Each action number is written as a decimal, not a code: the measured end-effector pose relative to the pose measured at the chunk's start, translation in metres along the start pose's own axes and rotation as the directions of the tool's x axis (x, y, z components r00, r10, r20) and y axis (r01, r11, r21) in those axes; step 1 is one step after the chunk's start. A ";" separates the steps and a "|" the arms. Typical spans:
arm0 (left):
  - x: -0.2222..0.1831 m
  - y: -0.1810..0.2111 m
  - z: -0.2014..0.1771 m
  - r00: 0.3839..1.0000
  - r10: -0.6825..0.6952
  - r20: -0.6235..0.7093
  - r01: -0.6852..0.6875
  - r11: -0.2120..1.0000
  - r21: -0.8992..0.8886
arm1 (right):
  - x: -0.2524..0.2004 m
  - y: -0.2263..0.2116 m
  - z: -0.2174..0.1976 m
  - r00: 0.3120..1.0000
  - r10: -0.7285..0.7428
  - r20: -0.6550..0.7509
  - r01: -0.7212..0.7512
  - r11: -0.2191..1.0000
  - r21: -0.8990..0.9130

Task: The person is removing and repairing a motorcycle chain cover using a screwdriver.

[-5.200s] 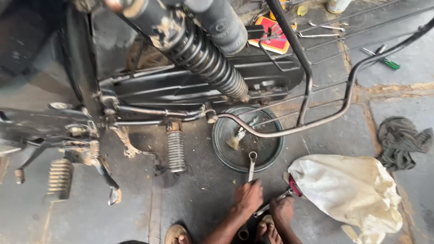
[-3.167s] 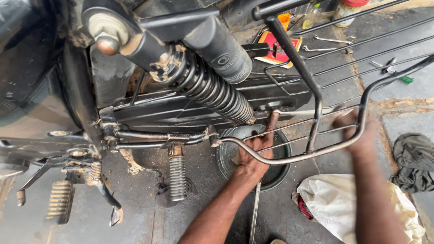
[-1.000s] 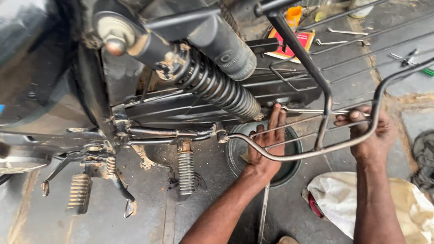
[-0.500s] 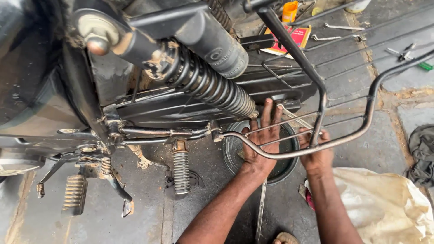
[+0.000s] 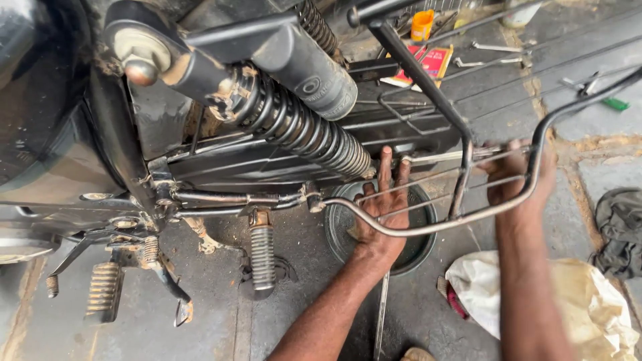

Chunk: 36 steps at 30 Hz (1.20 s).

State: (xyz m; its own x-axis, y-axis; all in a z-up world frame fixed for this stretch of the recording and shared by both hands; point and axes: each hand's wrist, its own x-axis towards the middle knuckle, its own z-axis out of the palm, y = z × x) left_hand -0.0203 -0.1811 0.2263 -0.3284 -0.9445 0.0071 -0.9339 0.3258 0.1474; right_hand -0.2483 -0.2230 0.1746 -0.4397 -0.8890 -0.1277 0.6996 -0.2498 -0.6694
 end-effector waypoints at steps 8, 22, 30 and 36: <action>-0.012 -0.002 0.010 0.968 0.036 -0.250 -0.038 0.999 -0.005 | -0.030 0.016 -0.031 0.974 -0.163 0.159 0.142 0.981 0.134; -0.001 -0.004 -0.001 0.993 0.029 -0.111 -0.028 1.000 0.011 | -0.061 0.149 -0.084 0.929 0.359 -0.094 -0.296 0.870 0.395; 0.003 -0.002 0.007 0.989 0.024 -0.147 -0.013 0.997 0.071 | -0.012 0.059 -0.070 0.997 0.023 0.067 -0.010 0.982 -0.188; -0.002 0.007 -0.010 1.000 -0.020 -0.003 0.020 0.995 -0.094 | -0.016 -0.001 -0.028 0.975 -0.169 0.143 0.153 0.982 0.112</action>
State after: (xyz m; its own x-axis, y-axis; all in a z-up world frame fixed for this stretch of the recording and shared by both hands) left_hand -0.0251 -0.1774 0.2369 -0.3088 -0.9511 0.0069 -0.9229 0.3013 0.2397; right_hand -0.2574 -0.1977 0.1567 -0.4661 -0.8798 0.0930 0.6828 -0.4246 -0.5946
